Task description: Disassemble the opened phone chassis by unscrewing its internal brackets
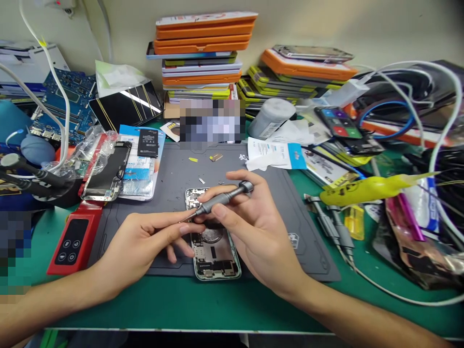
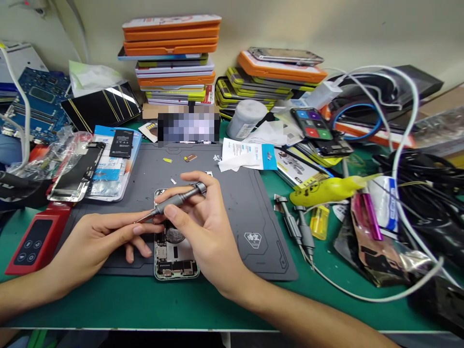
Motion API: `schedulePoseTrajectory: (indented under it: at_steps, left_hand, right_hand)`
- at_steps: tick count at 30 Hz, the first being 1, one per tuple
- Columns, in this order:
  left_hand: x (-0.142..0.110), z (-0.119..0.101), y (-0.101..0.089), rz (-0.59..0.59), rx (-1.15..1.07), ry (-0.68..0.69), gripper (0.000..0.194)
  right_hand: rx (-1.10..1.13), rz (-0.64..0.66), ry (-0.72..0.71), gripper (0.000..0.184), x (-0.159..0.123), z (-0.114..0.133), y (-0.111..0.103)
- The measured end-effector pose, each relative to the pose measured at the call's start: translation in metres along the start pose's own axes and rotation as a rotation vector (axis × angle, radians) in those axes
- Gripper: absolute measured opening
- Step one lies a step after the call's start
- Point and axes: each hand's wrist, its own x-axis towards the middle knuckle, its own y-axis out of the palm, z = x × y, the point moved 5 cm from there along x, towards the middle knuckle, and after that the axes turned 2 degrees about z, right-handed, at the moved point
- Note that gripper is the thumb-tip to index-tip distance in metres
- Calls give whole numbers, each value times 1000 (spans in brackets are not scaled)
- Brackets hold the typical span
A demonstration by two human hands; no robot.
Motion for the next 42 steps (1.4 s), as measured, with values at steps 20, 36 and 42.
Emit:
schedulePoseTrajectory:
  at_steps: [20, 36, 42]
  left_hand:
    - [-1, 0, -2, 10, 42, -11, 22]
    - [0, -1, -4, -30, 216, 22, 32]
    - [-8, -8, -4, -37, 475, 156, 33]
  right_hand:
    - [-23, -11, -23, 35, 1, 5, 5]
    - [87, -77, 20, 40, 15, 13, -10]
    - [-148, -183, -175, 45, 16, 40, -21]
